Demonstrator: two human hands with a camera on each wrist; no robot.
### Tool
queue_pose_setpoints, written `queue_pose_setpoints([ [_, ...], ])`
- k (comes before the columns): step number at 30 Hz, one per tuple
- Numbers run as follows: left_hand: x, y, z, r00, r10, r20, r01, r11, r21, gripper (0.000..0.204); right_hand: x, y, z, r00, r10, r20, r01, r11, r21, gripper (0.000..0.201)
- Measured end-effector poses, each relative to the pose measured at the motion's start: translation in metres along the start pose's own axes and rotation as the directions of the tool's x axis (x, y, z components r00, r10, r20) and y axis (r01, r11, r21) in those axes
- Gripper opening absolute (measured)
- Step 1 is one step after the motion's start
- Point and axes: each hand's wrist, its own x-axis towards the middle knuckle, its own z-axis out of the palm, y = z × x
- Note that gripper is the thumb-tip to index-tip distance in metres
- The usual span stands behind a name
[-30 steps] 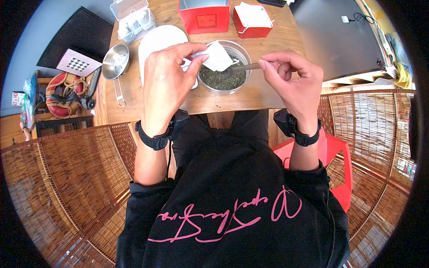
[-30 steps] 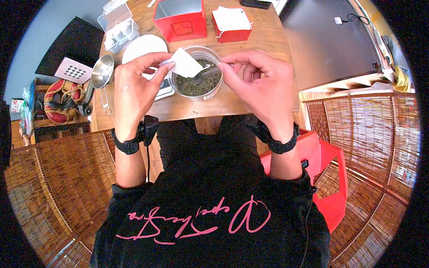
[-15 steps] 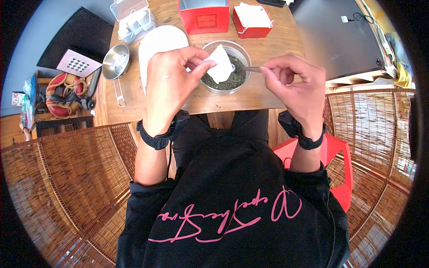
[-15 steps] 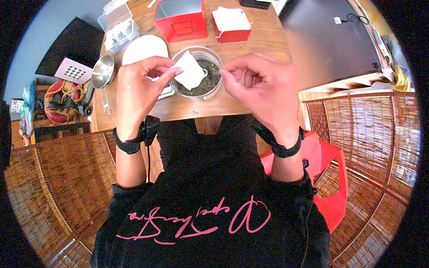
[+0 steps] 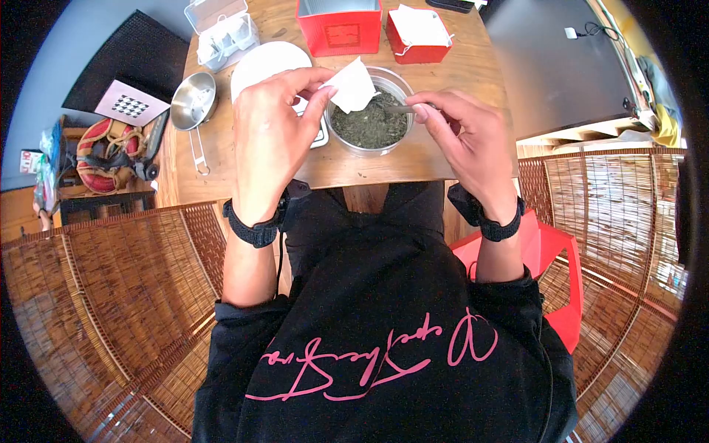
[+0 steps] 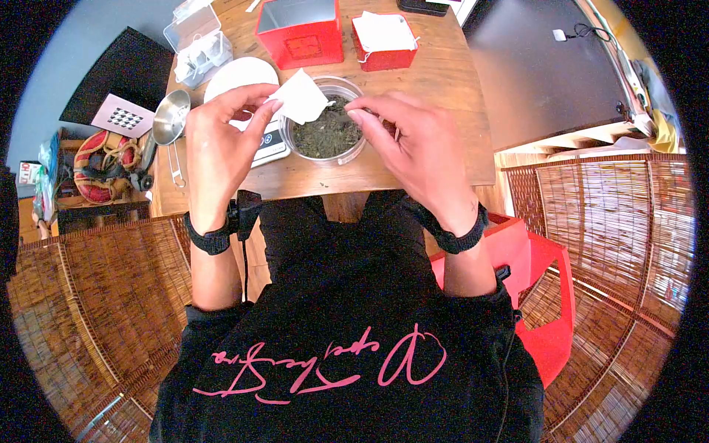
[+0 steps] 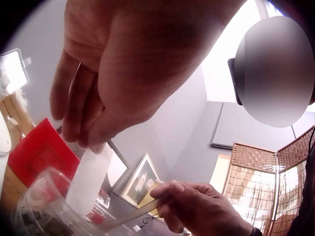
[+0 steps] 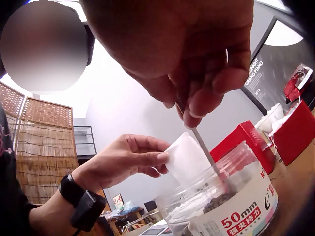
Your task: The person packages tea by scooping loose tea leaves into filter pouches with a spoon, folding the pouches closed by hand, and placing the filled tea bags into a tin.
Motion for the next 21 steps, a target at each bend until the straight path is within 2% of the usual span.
queue_pose_setpoints([
  [7, 0.001, 0.003, 0.002, 0.998, -0.058, -0.015, 0.057, 0.997, -0.05, 0.018, 0.001, -0.001, -0.006, 0.996, -0.092, 0.01, 0.092, 0.996, -0.002, 0.014],
  [9, 0.001, 0.003, 0.0, 0.997, -0.079, 0.001, 0.079, 0.996, -0.037, 0.018, 0.001, -0.003, -0.005, 0.993, -0.116, -0.039, 0.117, 0.992, 0.044, 0.014],
  [12, 0.0, 0.006, -0.001, 0.998, -0.062, -0.015, 0.061, 0.997, -0.04, 0.017, 0.0, -0.002, -0.005, 0.99, -0.138, -0.024, 0.139, 0.988, 0.072, 0.013],
  [16, 0.0, 0.006, 0.0, 0.998, -0.057, -0.01, 0.056, 0.998, -0.036, 0.017, 0.0, 0.003, 0.0, 0.996, -0.085, 0.025, 0.085, 0.996, 0.005, 0.012],
  [21, -0.001, 0.004, -0.003, 0.998, -0.026, -0.063, 0.023, 0.999, -0.04, 0.017, 0.002, 0.008, 0.001, 0.989, -0.105, -0.107, 0.105, 0.994, -0.002, 0.012],
])
